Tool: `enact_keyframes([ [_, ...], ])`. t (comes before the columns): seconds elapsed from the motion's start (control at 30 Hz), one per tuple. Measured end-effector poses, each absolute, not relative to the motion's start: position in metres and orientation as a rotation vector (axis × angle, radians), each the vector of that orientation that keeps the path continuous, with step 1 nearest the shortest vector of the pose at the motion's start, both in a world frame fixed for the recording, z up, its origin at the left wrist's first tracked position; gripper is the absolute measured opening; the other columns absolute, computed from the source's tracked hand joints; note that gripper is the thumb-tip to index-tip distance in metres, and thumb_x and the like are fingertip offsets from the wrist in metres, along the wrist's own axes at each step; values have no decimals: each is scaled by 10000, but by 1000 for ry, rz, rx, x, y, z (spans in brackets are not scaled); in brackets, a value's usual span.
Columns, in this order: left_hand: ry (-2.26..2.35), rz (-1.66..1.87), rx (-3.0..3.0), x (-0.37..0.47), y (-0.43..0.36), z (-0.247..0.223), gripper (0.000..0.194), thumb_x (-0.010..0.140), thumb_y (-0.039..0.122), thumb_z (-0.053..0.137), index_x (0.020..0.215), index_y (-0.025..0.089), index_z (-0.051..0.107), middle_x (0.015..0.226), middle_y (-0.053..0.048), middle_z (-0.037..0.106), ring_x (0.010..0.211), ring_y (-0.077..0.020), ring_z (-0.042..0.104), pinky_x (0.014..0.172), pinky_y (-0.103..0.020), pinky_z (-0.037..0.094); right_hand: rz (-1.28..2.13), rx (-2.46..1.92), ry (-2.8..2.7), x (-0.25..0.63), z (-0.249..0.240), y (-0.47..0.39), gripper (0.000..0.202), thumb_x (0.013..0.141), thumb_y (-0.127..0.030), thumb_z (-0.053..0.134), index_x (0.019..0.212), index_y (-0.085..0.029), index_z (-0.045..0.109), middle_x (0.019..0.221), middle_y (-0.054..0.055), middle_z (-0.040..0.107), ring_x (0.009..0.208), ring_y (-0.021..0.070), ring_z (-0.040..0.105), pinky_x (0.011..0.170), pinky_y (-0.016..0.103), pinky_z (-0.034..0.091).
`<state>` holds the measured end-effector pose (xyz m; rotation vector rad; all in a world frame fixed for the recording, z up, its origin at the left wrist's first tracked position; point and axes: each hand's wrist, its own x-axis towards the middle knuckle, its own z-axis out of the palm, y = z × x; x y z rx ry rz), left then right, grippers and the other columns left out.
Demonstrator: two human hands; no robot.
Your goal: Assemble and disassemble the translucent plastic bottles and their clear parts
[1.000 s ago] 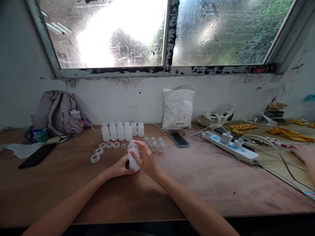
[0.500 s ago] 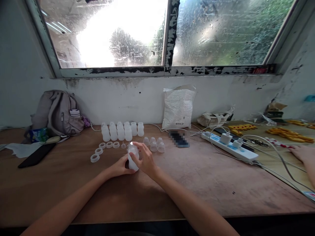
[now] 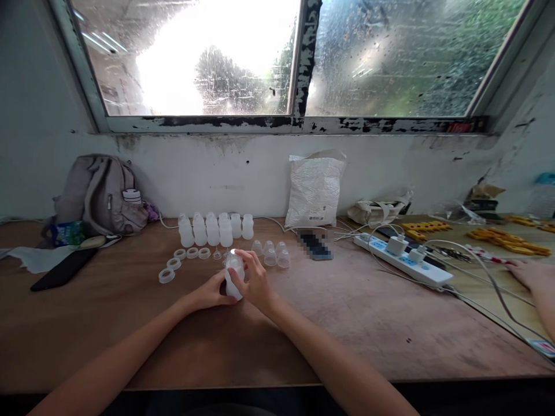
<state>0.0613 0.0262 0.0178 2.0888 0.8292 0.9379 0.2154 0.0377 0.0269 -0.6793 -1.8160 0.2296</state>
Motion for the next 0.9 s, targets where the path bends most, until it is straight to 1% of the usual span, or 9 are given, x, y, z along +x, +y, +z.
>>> enact_keyframes([
  [0.13,827,909,2074,60,26,17,599,675,277,624,1224,216,391,1211,-55,472,1083,-232,431,921,-344,334,272,-656,-1784,215,25,36,355,751,-245,522,1090,-234,417,999,61,509,835,166,525,697,303,466],
  [0.27,911,846,2023,56,31,13,489,706,356,587,1145,182,458,1070,-64,549,950,-214,501,822,-325,400,442,-694,-1605,220,22,42,259,773,-252,486,1016,-226,399,909,39,499,769,143,524,671,287,463],
  [0.33,955,874,1960,53,36,11,449,693,361,597,1084,171,484,1008,-60,560,903,-202,514,790,-309,413,561,-739,-1476,224,21,49,171,785,-266,457,937,-220,396,792,6,480,670,118,510,585,246,462],
  [0.4,1012,990,1868,49,40,10,414,674,356,612,1024,169,494,967,-48,550,871,-186,517,770,-291,421,689,-778,-1380,228,21,58,147,770,-277,453,887,-216,389,701,-24,449,552,93,477,459,201,435],
  [0.5,1082,1221,1688,42,46,12,377,664,364,611,966,179,484,943,-35,512,850,-173,509,704,-271,456,984,-859,-1319,231,22,67,169,730,-290,457,865,-197,414,654,-35,449,436,79,457,317,177,379],
  [0.57,1069,1315,1569,39,49,14,355,675,380,591,945,181,475,933,-37,488,829,-171,510,617,-254,482,1201,-917,-1279,230,22,69,184,714,-318,475,838,-185,443,661,-26,472,410,88,482,282,191,382],
  [0.7,1061,1367,1456,35,50,17,355,669,409,583,906,170,471,867,-34,496,678,-135,536,507,-229,484,1399,-910,-1168,226,23,70,246,661,-359,589,794,-178,488,705,-9,518,440,104,538,334,234,459],
  [0.8,1078,1329,1427,36,51,17,363,679,429,567,904,165,460,740,-8,521,511,-93,521,467,-225,466,1376,-845,-1135,226,22,72,271,621,-358,651,761,-164,524,687,-1,544,485,111,559,424,253,504],
  [0.9,1083,1288,1403,36,52,17,356,691,440,549,897,165,454,665,9,528,441,-88,514,420,-215,441,1330,-819,-1162,227,22,74,292,611,-388,662,742,-155,544,657,1,560,499,115,558,461,266,516],
])
